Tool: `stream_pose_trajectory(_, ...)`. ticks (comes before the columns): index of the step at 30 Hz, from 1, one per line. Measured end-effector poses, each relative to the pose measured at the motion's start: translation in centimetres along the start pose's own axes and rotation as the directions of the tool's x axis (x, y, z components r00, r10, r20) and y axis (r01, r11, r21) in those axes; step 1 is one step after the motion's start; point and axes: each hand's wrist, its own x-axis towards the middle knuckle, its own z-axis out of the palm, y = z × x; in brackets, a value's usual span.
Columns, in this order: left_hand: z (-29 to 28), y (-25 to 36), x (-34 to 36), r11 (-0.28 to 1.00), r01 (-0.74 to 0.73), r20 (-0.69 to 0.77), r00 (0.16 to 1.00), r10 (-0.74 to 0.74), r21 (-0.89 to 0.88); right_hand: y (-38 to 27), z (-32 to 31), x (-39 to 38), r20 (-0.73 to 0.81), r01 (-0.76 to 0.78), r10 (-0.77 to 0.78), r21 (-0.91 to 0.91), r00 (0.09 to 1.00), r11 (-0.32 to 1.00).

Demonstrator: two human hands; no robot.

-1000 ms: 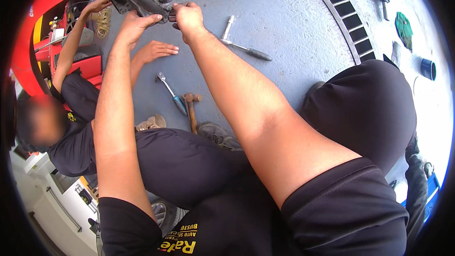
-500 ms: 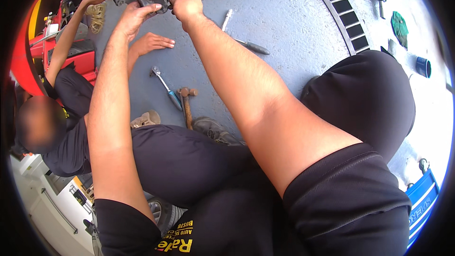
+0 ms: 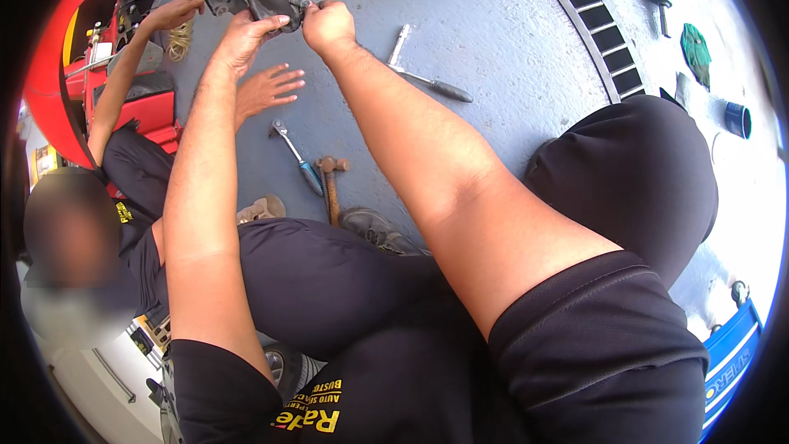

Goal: The person works on the front brake assembly of a motorcycle using a socket wrench and a screwdriver, removing bolts and handling the brake caliper with assistance from another person.

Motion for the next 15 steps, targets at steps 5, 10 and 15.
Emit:
stream_pose_trajectory(5,-0.5,-0.5,-0.2,0.993,0.012,-0.065,0.998,-0.005,0.115,-1.5,0.0,-1.1,0.169,-0.344,0.302,0.375,0.938,0.861)
stream_pose_trajectory(10,-0.6,-0.3,0.2,0.973,0.029,-0.095,0.995,-0.008,0.231,-0.8,-0.7,-1.5,0.031,-0.021,0.017,0.138,0.999,0.99)
stream_pose_trajectory(15,-1.2,-0.5,-0.1,0.991,0.027,-0.038,0.999,-0.022,0.134,-1.2,-0.6,-1.7,0.067,0.176,-0.165,-0.224,0.984,0.959)
